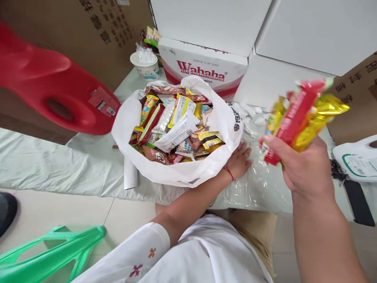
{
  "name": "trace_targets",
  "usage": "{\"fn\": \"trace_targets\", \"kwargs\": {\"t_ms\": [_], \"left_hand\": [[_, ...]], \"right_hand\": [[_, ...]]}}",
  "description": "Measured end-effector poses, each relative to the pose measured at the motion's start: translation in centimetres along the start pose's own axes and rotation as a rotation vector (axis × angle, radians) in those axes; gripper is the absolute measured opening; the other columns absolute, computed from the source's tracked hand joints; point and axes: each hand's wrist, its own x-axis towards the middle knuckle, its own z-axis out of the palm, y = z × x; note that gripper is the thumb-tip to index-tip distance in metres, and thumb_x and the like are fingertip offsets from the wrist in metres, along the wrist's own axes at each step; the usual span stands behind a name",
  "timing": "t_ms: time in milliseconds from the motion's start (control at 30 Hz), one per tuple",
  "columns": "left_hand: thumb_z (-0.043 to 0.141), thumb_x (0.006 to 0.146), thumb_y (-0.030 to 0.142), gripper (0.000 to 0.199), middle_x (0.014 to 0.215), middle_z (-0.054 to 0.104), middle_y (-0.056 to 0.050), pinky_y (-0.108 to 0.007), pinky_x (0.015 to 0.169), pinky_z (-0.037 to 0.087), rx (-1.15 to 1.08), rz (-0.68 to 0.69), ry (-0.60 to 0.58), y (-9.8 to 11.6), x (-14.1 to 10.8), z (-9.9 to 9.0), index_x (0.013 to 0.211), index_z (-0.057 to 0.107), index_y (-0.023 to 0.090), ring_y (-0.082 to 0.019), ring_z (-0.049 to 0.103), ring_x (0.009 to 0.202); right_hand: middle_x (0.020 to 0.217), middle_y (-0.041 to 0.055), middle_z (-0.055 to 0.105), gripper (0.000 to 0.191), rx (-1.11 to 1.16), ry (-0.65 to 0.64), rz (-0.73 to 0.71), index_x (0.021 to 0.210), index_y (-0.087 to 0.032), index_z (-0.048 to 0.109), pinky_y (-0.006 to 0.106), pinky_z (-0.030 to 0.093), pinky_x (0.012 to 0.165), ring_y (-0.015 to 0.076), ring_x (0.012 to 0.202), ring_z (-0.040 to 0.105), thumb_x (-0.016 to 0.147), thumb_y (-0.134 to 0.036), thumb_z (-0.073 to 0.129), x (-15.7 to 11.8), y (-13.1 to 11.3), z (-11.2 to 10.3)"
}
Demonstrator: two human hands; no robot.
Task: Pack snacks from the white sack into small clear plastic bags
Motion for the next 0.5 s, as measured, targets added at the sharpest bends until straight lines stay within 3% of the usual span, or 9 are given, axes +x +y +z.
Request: {"fn": "trace_targets", "kwargs": {"t_ms": [100, 200, 300, 500], "left_hand": [[0.047, 0.102, 0.039, 0.061, 0.17, 0.024, -0.017, -0.046, 0.131, 0.017, 0.047, -0.031, -0.024, 0.6, -0.4, -1.2, 0.156, 0.043, 0.01, -0.033, 0.022, 0.158], [0.046, 0.102, 0.039, 0.061, 0.17, 0.026, -0.015, -0.048, 0.131, 0.018, 0.101, -0.043, -0.024, 0.8, -0.5, -1.9, 0.156, 0.043, 0.011, -0.032, 0.023, 0.158], [0.042, 0.103, 0.04, 0.059, 0.17, 0.026, -0.014, -0.049, 0.129, 0.022, 0.138, -0.052, -0.004, 0.6, -0.2, -1.8, 0.156, 0.044, 0.014, -0.032, 0.023, 0.158], [0.038, 0.104, 0.03, 0.055, 0.169, 0.028, -0.015, -0.049, 0.129, 0.023, 0.088, -0.055, 0.086, 0.0, 0.3, -1.4, 0.155, 0.044, 0.011, -0.032, 0.024, 0.158]], "right_hand": [[0.086, 0.0022, 0.071, 0.044, 0.042, 0.178, 0.356, 0.092, -0.021, 0.073, 0.033, 0.056, 0.064, 0.0179, 0.067, 0.067, 0.054, -0.033, 0.091, -1.7, 4.4, -4.0], [0.079, 0.0026, 0.072, 0.046, -0.085, 0.193, 0.498, 0.088, -0.016, 0.071, 0.03, 0.052, 0.064, 0.0183, 0.067, 0.066, 0.05, -0.037, 0.087, -2.9, 9.5, -5.7], [0.085, 0.0046, 0.074, 0.046, -0.374, 0.127, 0.476, 0.095, -0.017, 0.069, 0.032, 0.05, 0.067, 0.0217, 0.074, 0.067, 0.061, -0.046, 0.08, -2.9, 12.8, -5.8], [0.114, 0.0194, 0.071, 0.065, -0.917, -0.045, 0.327, 0.136, -0.013, 0.053, 0.04, 0.051, 0.084, 0.0331, 0.1, 0.067, 0.084, -0.049, 0.067, -1.5, 15.3, -3.9]]}}
